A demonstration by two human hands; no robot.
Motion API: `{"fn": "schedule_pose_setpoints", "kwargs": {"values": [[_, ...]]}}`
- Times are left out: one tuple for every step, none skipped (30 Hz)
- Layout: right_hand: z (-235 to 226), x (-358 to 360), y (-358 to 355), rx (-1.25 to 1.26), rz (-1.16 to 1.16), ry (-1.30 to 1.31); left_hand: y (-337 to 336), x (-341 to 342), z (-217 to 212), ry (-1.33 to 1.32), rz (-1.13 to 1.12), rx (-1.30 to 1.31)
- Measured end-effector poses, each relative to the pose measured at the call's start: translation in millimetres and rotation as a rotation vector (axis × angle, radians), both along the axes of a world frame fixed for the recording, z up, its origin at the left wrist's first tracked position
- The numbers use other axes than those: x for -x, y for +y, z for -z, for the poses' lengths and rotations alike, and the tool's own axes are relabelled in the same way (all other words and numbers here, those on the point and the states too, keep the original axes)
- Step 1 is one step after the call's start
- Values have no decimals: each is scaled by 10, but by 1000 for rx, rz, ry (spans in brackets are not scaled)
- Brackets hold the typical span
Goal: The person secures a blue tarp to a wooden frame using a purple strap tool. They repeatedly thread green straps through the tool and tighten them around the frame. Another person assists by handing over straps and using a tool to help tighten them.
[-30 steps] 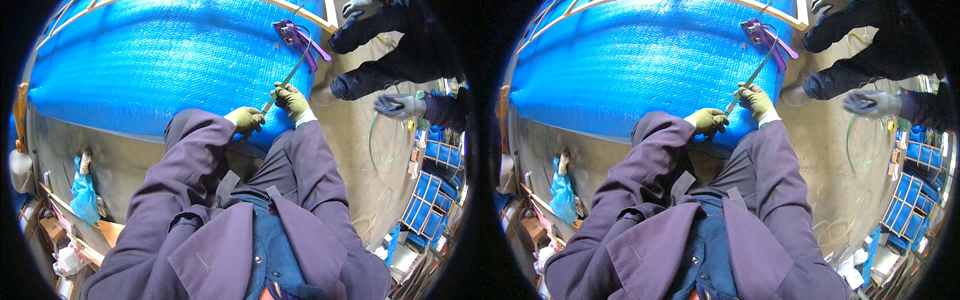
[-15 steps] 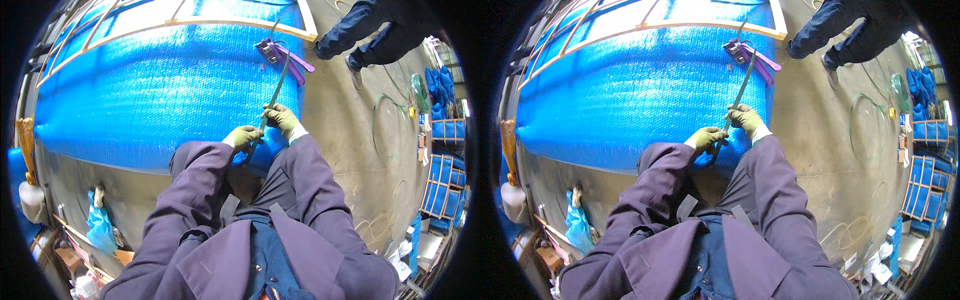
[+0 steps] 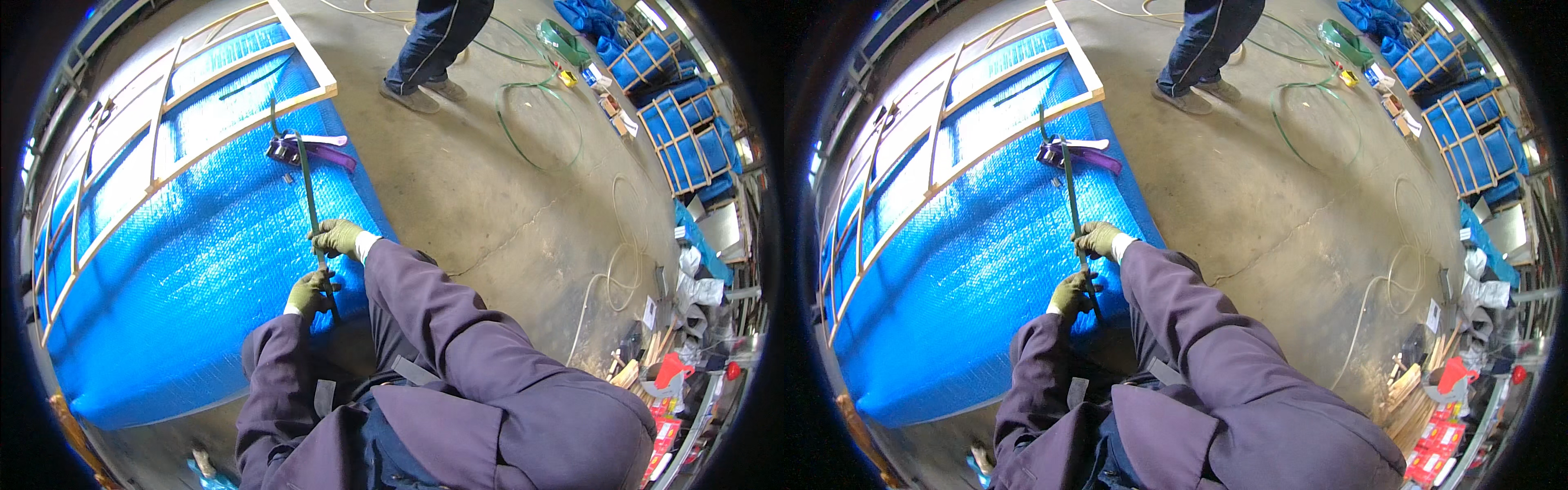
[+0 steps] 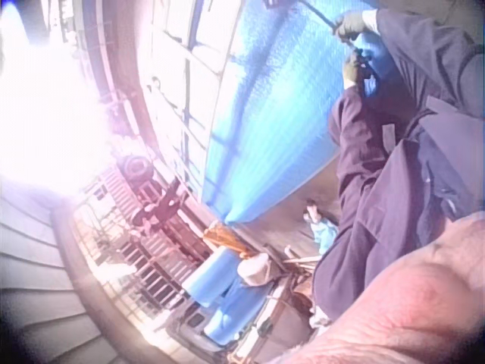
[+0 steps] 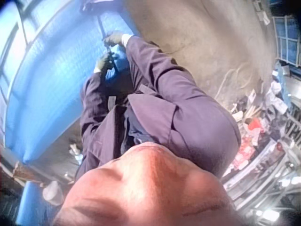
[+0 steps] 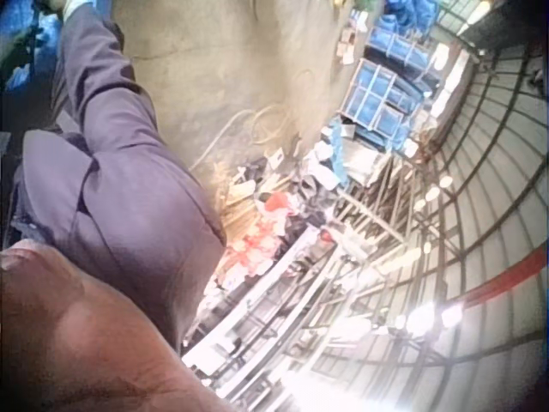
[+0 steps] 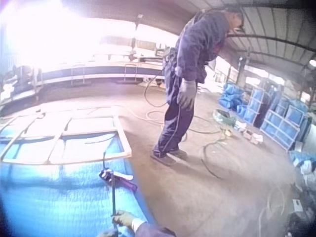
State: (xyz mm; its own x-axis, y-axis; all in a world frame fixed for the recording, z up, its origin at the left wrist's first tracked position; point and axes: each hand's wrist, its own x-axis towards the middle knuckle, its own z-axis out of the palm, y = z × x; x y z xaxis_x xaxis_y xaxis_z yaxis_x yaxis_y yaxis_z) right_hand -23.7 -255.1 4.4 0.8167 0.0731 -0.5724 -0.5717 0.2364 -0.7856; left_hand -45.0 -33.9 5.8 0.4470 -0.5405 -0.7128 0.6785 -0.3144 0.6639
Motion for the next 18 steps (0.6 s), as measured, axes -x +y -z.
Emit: {"fn": "schedule_pose_setpoints", "kwargs": {"values": [[-1, 7, 3, -12, 0, 9, -1, 24, -15, 15, 21, -25], [21, 6, 14, -52, 5, -7, 25, 55, -15, -75, 79, -16], [41, 4, 20, -64, 5, 28, 39, 73, -11, -14, 88, -24], [70, -1, 25, -83, 15, 18, 60, 85, -8, 44, 94, -32], [100, -11, 33, -111, 10, -22, 78, 96, 1, 74, 85, -43], [129, -23, 29, -125, 8, -29, 106, 146, 10, 21, 149, -29], [158, -37, 33, -114, 25, -3, 117, 183, 24, 3, 131, -46], [185, -47, 29, -112, 20, -14, 126, 228, 37, -13, 113, -63], [206, -59, 39, -155, 30, -15, 135, 290, 44, -29, 128, -41], [227, -70, 42, -164, 8, -78, 166, 316, 41, -206, 223, -44], [241, -76, 48, -114, 1, -57, 178, 346, 30, -253, 228, 5], [254, -84, 57, -131, 7, -45, 205, 409, 14, -151, 171, -30], [262, -86, 65, -123, 5, -38, 203, 432, 3, -51, 114, -63], [265, -89, 70, -156, 0, -65, 215, 474, -15, -69, 92, -116], [263, -95, 75, -131, 6, -29, 209, 491, -21, -95, 78, -119], [255, -95, 69, -133, -4, -39, 201, 511, -24, -115, 56, -131], [247, -102, 71, -150, -7, -51, 187, 517, -10, -124, 49, -131], [229, -98, 56, -163, -30, -93, 179, 520, 3, -129, 19, -133]]}}
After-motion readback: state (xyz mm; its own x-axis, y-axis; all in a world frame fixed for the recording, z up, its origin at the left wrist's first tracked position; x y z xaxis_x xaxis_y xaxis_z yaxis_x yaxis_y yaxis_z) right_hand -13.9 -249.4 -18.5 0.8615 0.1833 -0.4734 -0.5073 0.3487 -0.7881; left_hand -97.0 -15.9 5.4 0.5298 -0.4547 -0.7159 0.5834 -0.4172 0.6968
